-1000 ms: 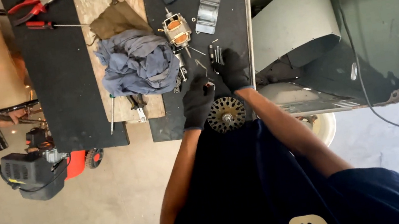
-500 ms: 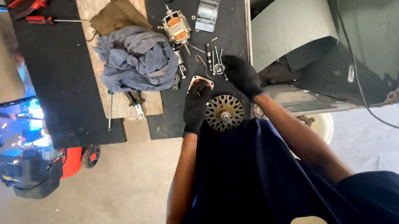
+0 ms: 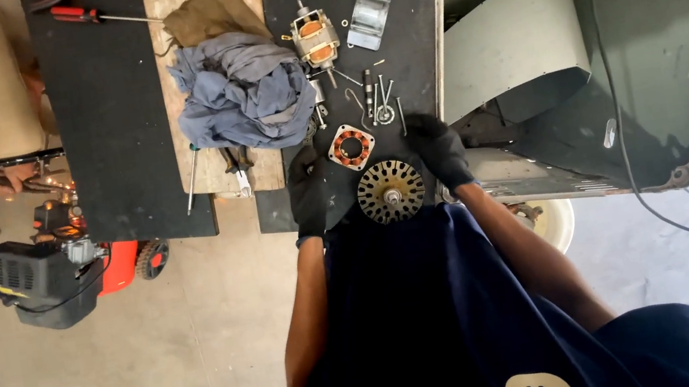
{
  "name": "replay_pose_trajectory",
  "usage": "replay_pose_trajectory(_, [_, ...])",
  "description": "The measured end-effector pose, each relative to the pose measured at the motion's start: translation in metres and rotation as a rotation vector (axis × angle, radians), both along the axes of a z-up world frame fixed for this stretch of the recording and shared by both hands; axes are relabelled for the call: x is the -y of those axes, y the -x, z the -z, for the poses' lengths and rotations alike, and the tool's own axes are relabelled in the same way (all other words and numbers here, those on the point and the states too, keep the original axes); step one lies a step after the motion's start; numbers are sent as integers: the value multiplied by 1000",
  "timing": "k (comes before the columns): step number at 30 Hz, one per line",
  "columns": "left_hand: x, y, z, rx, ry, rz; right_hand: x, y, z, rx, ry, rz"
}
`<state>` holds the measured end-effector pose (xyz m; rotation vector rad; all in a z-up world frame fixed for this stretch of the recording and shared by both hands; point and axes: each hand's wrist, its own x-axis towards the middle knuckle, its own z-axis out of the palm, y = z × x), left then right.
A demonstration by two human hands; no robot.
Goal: Inspecting and repairing the internal components of an electric motor
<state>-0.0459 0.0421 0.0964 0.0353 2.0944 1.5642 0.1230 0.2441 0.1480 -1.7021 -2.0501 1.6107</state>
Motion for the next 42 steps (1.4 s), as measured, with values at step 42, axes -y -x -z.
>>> replay_pose_trajectory(42, [3,3,-19,-67,-38,-36,-25,-11,44,-126,270,-78])
